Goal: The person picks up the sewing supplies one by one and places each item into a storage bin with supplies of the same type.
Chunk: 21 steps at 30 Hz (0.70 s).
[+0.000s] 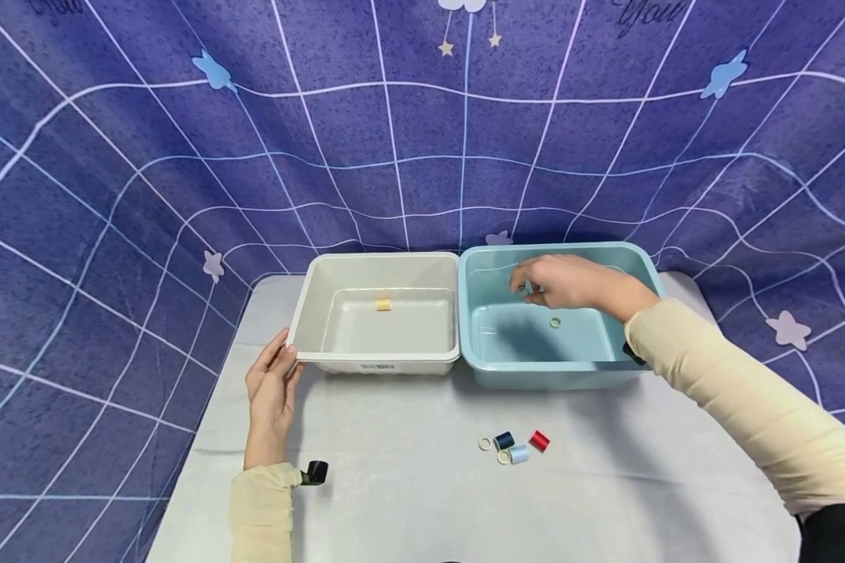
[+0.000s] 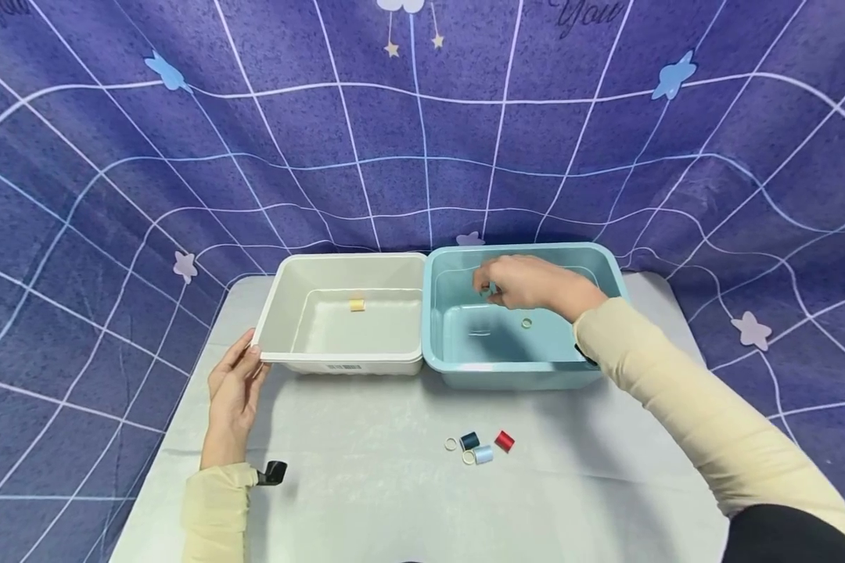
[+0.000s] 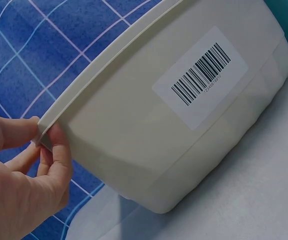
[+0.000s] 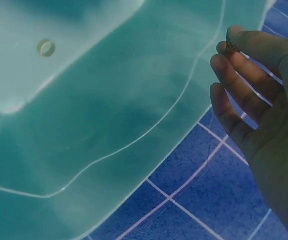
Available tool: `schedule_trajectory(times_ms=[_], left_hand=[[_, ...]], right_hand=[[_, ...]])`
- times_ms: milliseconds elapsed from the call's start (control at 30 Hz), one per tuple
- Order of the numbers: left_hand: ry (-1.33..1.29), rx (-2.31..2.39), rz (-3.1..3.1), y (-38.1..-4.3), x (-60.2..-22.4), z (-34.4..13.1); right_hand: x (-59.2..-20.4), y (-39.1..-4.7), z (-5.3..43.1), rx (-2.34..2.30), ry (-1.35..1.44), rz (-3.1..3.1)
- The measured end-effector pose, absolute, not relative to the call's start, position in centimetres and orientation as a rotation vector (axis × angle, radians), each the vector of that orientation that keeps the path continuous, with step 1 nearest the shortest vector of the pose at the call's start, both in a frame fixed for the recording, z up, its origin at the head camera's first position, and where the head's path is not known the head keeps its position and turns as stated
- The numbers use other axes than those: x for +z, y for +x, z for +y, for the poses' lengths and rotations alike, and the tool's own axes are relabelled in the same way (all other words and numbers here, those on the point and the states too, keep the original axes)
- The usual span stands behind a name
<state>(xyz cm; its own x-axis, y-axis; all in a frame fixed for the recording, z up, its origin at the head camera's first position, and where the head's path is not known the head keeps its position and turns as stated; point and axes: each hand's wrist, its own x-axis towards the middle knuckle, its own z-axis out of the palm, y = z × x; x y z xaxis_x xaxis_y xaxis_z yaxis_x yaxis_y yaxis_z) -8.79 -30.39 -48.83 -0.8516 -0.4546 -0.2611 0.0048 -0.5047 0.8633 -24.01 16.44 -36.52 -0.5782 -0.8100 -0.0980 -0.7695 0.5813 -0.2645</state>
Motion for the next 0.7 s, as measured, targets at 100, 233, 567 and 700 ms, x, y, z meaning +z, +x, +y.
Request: schedule_trajectory(times_ms=[100, 233, 567, 700], left_hand=[[0.678, -2.419, -1.39, -8.8, -48.9, -30.5], [0.681, -2.419, -1.383, -8.9, -48.9, -30.5], [0.694, -2.425, -1.38, -8.9, -49.0, -30.6], [0.684, -2.428, -1.371, -8.7, -49.0, -30.7]], right_hand=[[-36.7, -24.5, 16.2, -0.222, -1.359, 2.584], [-37.2, -25.3, 15.9, -0.192, -1.389, 2.569], [-39.7, -27.5, 15.5, -0.041, -1.523, 2.544], [-40.6, -28.1, 15.2, -0.032, -1.553, 2.536]])
